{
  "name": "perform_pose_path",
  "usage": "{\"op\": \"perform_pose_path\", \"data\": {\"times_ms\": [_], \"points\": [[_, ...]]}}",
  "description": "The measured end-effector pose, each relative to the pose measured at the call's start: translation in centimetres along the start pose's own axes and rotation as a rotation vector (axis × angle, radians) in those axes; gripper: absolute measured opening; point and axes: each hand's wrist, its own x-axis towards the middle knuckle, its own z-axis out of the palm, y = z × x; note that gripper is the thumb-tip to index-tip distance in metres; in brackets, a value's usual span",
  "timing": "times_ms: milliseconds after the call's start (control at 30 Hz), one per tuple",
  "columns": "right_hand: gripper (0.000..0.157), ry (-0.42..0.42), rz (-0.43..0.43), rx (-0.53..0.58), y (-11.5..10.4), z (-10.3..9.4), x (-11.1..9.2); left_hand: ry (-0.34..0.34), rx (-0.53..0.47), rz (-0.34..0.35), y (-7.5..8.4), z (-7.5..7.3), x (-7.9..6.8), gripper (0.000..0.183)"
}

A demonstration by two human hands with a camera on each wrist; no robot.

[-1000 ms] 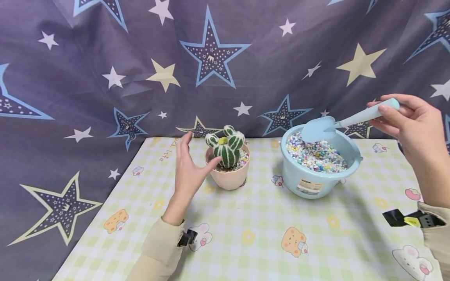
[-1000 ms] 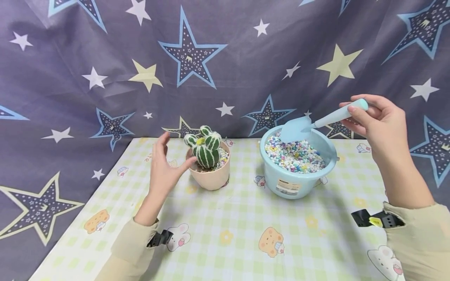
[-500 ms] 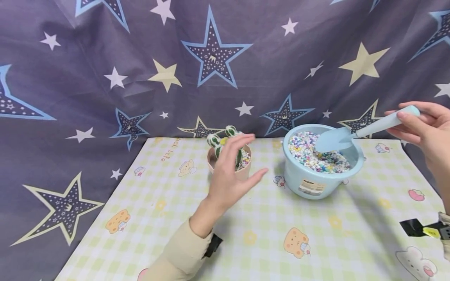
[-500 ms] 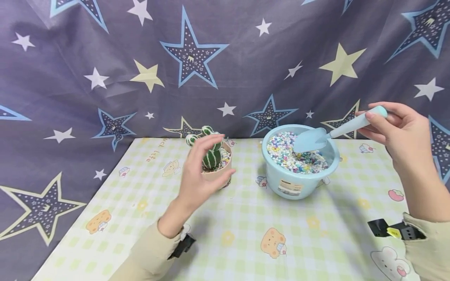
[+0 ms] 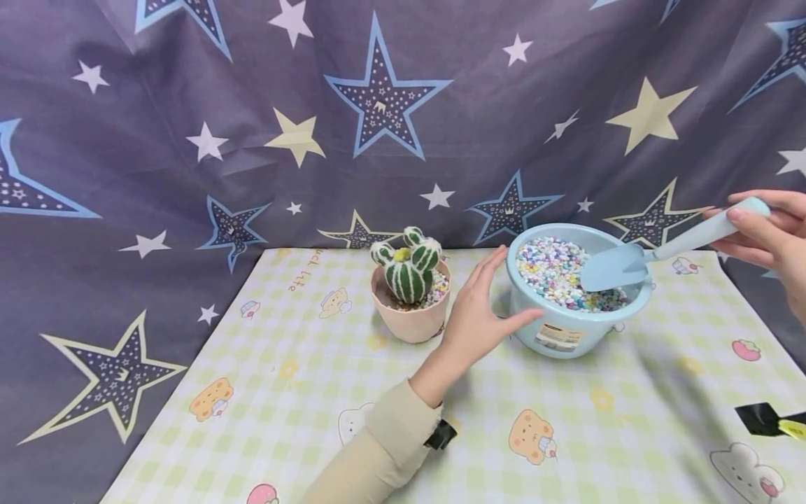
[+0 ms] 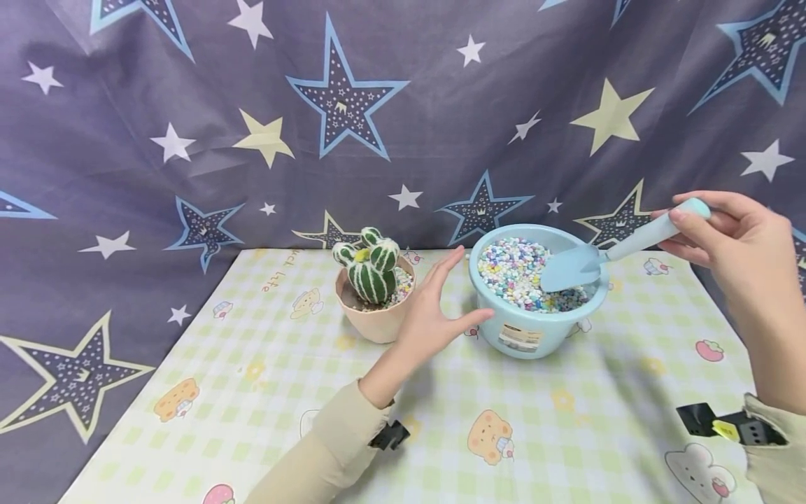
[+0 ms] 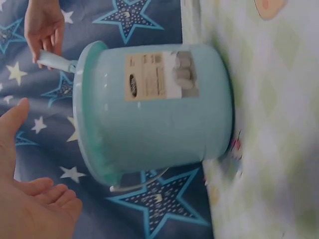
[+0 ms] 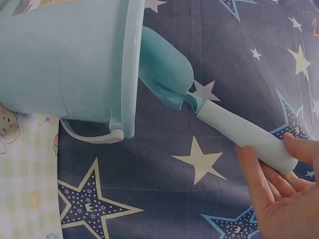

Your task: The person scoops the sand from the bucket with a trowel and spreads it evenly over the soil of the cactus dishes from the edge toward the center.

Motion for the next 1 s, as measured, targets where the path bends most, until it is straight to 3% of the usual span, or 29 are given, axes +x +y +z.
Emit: {"op": "perform_pose_path", "data": {"times_ms": [300, 500, 600, 733, 867, 1000], "points": [[0.026, -0.063, -0.001, -0.001, -0.2, -0.2, -0.1, -0.019, -0.115, -0.172, -1.1, 3.2, 0.8, 0.102], [0.028, -0.079, -0.062, -0.028, 0.5, 0.5, -0.8, 0.002, -0.165, -0.193, -1.4, 4.4, 0.7, 0.1], [0.027, -0.053, -0.106, -0.041, 1.4, 0.7, -1.6, 0.026, -0.16, -0.192, -1.4, 4.8, 0.7, 0.099], [0.023, 0.024, -0.093, -0.014, 2.6, 0.8, -3.1, 0.044, -0.132, -0.199, -1.4, 5.1, 0.8, 0.099], [0.017, 0.129, -0.007, -0.064, 3.7, 1.1, -4.3, 0.051, -0.12, -0.2, -1.5, 5.2, 0.8, 0.098], [0.016, 0.189, 0.098, -0.124, 4.4, 1.5, -4.3, 0.059, -0.116, -0.195, -1.6, 5.2, 0.9, 0.098]]}}
